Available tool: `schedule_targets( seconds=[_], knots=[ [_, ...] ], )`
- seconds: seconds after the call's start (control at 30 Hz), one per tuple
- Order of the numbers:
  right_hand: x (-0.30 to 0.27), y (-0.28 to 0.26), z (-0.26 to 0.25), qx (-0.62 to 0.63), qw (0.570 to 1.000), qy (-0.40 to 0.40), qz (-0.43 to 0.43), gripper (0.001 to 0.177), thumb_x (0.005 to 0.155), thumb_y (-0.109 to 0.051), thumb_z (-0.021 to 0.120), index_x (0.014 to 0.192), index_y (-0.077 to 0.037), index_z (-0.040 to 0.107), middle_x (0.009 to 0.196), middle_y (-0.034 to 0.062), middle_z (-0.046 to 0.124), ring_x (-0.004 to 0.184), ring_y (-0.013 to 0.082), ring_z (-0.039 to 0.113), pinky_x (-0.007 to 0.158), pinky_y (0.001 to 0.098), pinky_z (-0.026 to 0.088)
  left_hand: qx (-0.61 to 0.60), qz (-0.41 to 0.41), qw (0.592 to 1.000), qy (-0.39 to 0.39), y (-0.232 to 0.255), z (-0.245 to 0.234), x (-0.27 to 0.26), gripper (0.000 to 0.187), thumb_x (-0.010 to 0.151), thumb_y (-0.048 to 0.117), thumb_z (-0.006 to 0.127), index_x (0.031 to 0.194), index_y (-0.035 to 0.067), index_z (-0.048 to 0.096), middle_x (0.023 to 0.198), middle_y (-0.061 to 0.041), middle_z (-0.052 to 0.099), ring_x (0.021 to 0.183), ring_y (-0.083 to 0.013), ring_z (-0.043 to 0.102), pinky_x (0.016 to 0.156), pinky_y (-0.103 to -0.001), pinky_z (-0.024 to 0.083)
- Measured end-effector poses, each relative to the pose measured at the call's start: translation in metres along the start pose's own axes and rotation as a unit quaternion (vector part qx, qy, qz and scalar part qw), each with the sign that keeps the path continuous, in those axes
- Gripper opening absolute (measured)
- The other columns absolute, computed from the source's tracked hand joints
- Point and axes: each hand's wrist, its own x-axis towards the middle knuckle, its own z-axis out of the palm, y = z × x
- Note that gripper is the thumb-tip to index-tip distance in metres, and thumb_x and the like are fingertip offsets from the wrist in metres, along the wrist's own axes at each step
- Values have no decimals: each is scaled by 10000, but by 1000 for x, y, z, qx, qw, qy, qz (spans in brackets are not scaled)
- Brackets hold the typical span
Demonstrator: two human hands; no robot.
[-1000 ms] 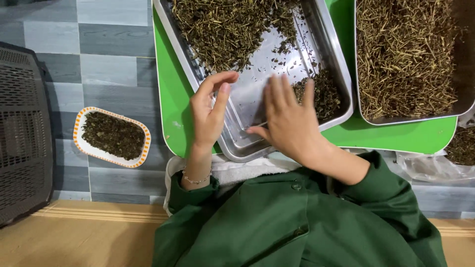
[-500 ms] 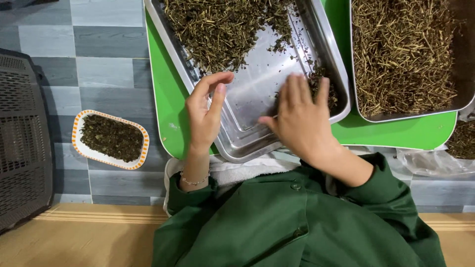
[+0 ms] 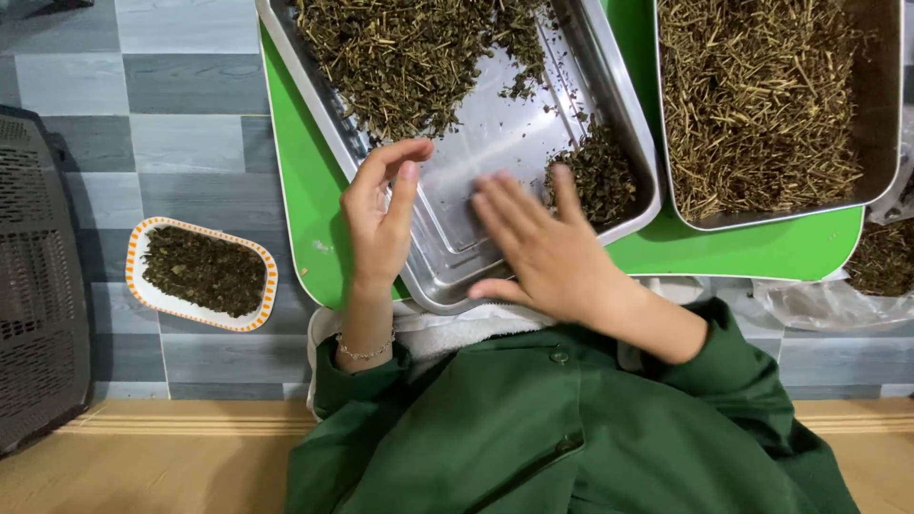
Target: Sort dried tea leaves by manually picking out stems and placing them in a separate dish
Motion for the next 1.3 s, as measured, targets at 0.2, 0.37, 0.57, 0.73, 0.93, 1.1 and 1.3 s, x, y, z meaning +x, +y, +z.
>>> schedule_targets(
  seconds=[0.2,0.37,0.57,0.73,0.93,1.1,1.3],
  knots=[
    [-16,24,-4,32,999,3,33,1126,844,-953,297,1448,-38,555,1592,174,471,1476,303,440,1209,652,210,-1,-8,1000,3,3,0,1,247,1083,187,563,1199,15,697,1123,-144,737,1098,-233,701,1017,-388,535],
    [-24,28,-8,77,996,8,-32,1127,834,-934,391,1444,2,540,1579,214,458,1503,346,384,1226,606,217,2,4,1000,4,1,1,0,243,1085,193,568,1188,17,701,1112,-136,739,1088,-237,710,1003,-378,539],
    [-14,16,-4,140,983,29,-118,999,887,-879,341,1416,-66,580,1543,137,521,1476,290,425,1229,585,192,-5,6,1000,5,-1,0,1,247,1086,199,569,1190,16,698,1114,-136,739,1088,-235,711,1007,-381,540],
    [-45,44,0,62,998,-21,1,1041,928,-854,102,1507,-59,444,1611,115,400,1522,280,312,1253,581,107,14,-10,1000,-23,8,-3,-1,253,1100,173,514,1234,0,642,1193,-141,700,1147,-234,684,1037,-330,571],
    [-22,27,3,137,980,68,-130,874,968,-742,278,1426,-57,569,1553,162,492,1489,309,389,1240,586,213,9,-12,1000,-21,5,-4,-1,261,1099,196,514,1228,9,643,1191,-134,707,1144,-222,687,1039,-324,561],
    [-38,41,6,69,996,39,-35,964,956,-759,285,1541,-2,407,1591,166,433,1495,305,380,1230,552,236,-99,-17,995,5,0,-4,0,237,1100,161,511,1207,-3,645,1137,-139,698,1091,-230,683,1015,-328,578],
    [-41,51,1,222,945,241,-21,356,961,162,552,1276,53,675,1254,211,703,1139,374,688,1151,496,496,160,111,978,-78,37,-32,33,170,1051,-14,636,1209,21,689,1153,-137,711,1052,-225,669,902,-306,573]
  ],
)
